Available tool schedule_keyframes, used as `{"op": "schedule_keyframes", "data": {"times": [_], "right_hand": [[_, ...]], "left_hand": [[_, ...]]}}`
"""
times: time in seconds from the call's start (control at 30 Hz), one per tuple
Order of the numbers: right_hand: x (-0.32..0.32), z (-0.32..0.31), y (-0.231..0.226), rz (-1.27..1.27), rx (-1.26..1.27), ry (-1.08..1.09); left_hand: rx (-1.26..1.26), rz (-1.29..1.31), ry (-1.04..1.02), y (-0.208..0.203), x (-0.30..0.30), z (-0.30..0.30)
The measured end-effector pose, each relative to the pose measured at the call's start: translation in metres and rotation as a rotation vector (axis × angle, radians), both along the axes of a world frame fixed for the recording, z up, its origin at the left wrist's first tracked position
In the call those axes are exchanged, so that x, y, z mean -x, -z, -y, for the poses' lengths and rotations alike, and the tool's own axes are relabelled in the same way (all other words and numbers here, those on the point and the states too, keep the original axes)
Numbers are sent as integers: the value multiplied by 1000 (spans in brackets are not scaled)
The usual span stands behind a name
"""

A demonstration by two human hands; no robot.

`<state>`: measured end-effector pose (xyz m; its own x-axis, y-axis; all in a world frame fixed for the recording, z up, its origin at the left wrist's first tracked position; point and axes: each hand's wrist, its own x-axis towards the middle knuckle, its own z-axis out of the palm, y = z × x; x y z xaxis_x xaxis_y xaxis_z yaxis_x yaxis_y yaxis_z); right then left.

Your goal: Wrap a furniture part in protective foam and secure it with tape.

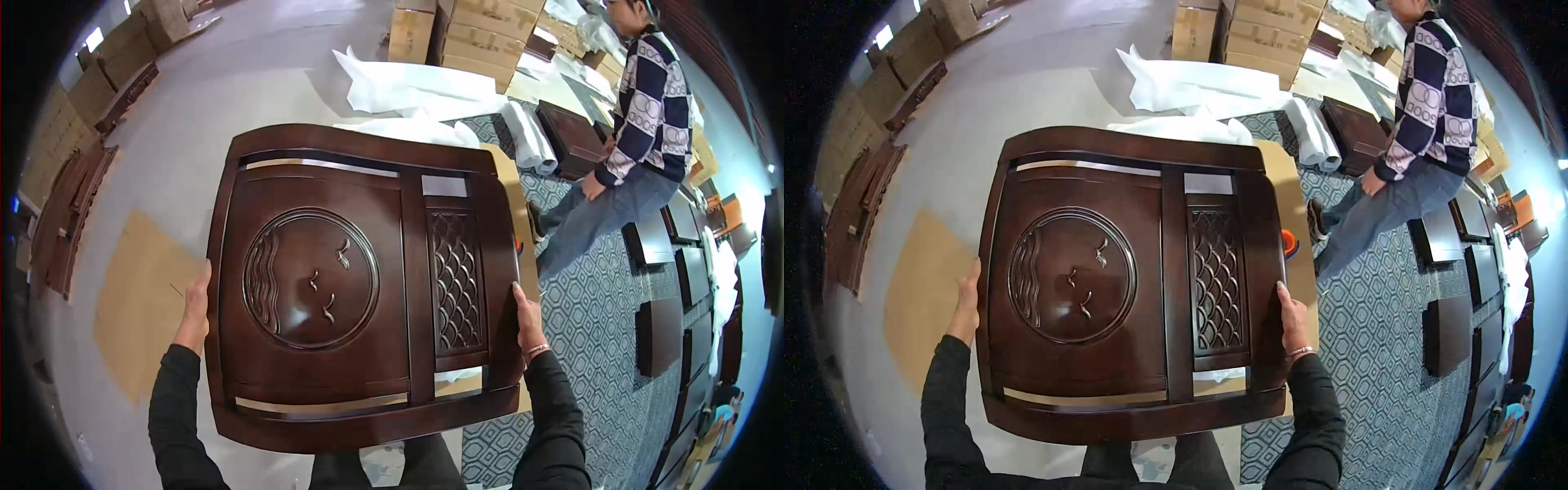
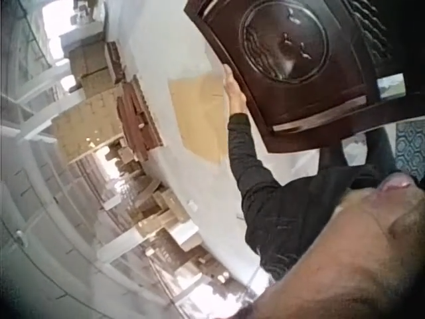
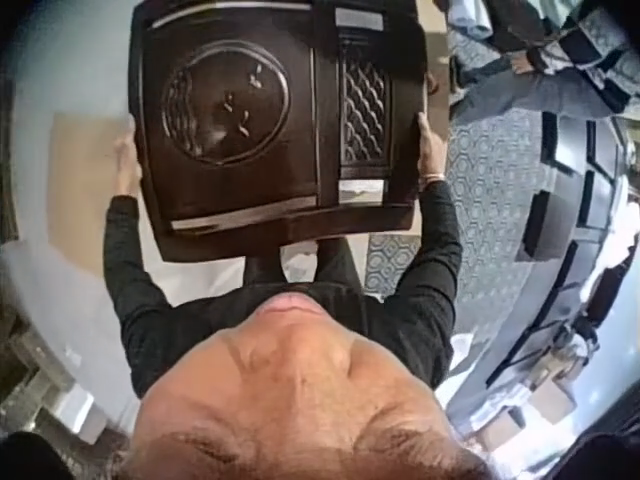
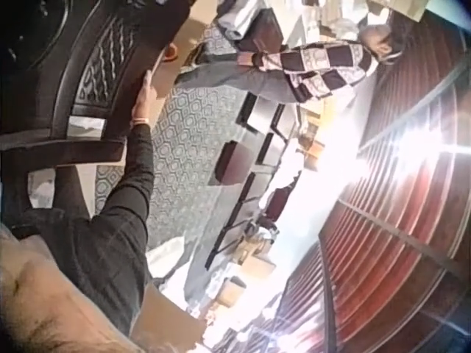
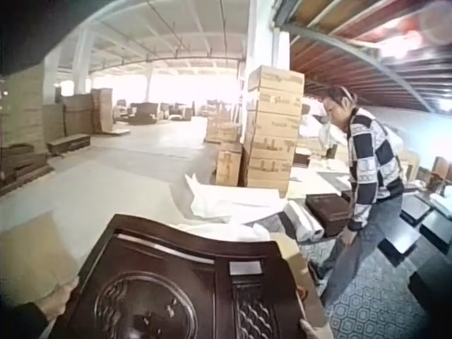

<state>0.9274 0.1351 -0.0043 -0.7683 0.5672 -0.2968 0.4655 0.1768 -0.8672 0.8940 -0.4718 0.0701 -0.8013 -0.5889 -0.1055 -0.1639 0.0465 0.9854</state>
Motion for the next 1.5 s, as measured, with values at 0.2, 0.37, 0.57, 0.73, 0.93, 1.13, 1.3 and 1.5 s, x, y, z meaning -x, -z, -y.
{"op": "schedule_keyframes", "data": {"times": [0.2,0.37,0.57,0.73,0.93,1.13,1.3,1.5], "right_hand": [[-19,-4,-75,-172,158,-68],[-29,23,-132,-323,266,-140],[-48,57,-107,-337,759,-216],[-95,86,-51,-291,908,-263],[-118,126,22,-128,1002,-262],[-103,157,53,19,910,-173],[-73,179,97,66,859,-143],[-44,184,126,15,1094,-352]], "left_hand": [[61,52,257,-99,-79,23],[229,-339,246,-243,-162,41],[57,-466,482,-380,-273,-27],[276,-292,454,-424,-349,-124],[347,-270,436,-423,-364,-185],[503,-115,486,-412,-320,-216],[413,-104,555,-403,-293,-231],[372,-87,552,-393,-257,-253]]}}
